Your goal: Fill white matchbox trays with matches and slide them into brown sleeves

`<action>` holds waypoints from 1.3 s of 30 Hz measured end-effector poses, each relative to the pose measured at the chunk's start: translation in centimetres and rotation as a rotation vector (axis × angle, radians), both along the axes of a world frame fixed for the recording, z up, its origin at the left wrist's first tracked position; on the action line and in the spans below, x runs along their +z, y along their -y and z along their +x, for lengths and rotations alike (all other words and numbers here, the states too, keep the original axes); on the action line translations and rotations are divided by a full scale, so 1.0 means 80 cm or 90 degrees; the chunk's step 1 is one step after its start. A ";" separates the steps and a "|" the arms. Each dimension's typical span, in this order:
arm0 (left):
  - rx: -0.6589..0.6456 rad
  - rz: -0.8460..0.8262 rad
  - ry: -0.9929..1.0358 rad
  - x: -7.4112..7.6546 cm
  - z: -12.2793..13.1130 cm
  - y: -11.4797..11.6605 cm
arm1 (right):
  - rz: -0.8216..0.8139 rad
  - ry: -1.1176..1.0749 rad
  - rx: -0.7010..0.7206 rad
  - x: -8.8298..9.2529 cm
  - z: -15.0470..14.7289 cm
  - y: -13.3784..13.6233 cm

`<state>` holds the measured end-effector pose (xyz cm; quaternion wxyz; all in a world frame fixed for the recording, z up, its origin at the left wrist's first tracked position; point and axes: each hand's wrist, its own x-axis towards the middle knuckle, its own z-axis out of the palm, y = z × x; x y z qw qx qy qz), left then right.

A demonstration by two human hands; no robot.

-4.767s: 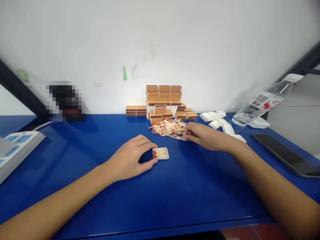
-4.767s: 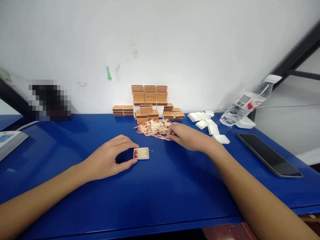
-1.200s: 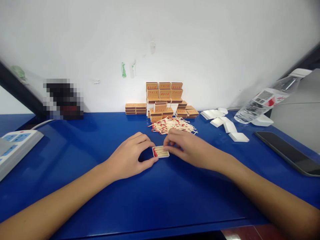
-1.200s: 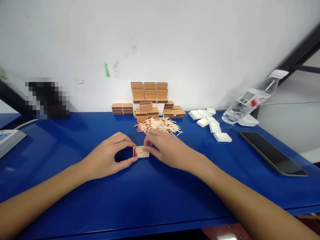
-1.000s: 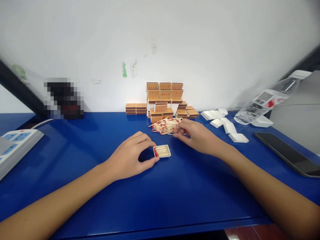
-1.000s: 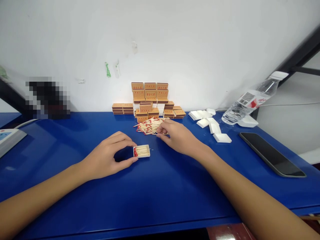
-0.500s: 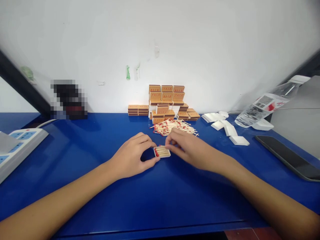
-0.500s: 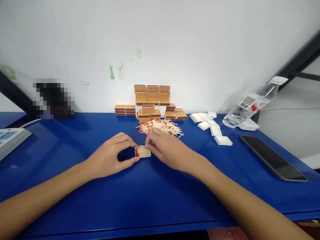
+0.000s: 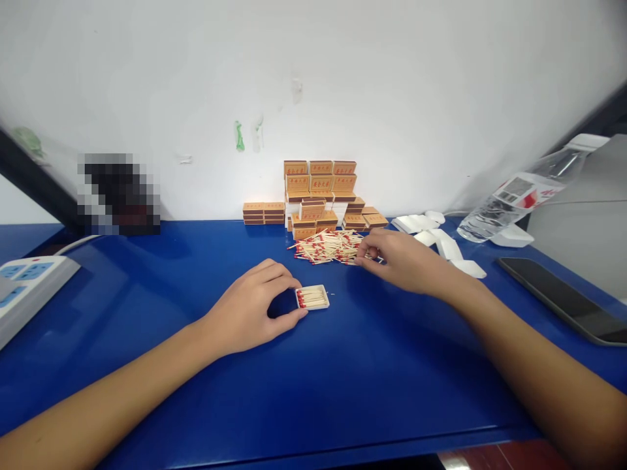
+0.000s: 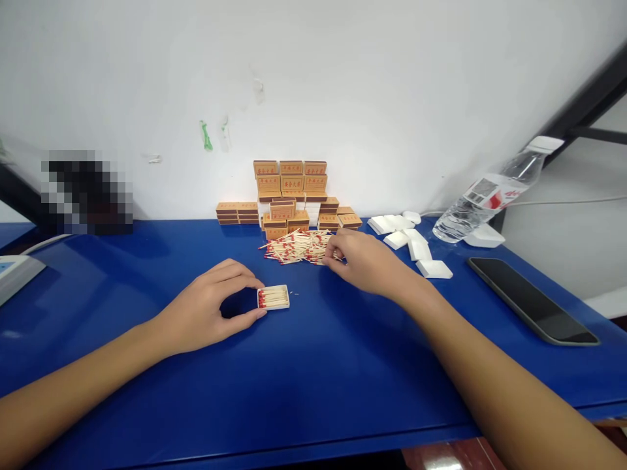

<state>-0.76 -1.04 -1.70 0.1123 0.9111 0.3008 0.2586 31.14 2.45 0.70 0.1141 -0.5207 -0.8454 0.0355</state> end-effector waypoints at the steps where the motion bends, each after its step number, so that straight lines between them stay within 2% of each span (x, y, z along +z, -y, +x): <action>1: 0.000 -0.002 -0.004 0.000 0.000 0.000 | -0.023 0.004 -0.001 -0.002 0.002 -0.002; 4: 0.003 -0.009 -0.018 0.000 -0.001 0.000 | -0.071 0.004 -0.005 -0.004 0.000 -0.004; 15: 0.001 -0.003 -0.019 0.000 -0.001 0.001 | -0.111 -0.038 0.032 -0.006 0.000 -0.003; 20: -0.003 0.004 -0.011 0.000 0.000 0.001 | -0.066 -0.128 0.134 0.005 -0.038 0.032; 24: -0.009 0.001 -0.011 0.000 0.001 0.001 | -0.067 -0.104 0.179 -0.001 -0.074 0.060; 27: -0.008 0.003 -0.005 0.000 0.002 0.002 | -0.063 -0.092 0.200 -0.006 -0.082 0.063; 31: -0.012 0.006 0.007 0.001 0.001 0.002 | 0.000 -0.123 0.153 0.001 -0.060 0.045; 34: -0.013 0.014 0.022 0.002 0.001 0.003 | 0.067 -0.074 0.040 0.006 -0.026 0.022; 36: -0.012 0.016 0.024 0.002 0.001 0.003 | 0.048 -0.027 -0.010 0.005 -0.004 0.007; 39: -0.009 0.004 0.004 0.001 0.001 0.002 | -0.011 -0.013 -0.001 -0.001 0.011 -0.008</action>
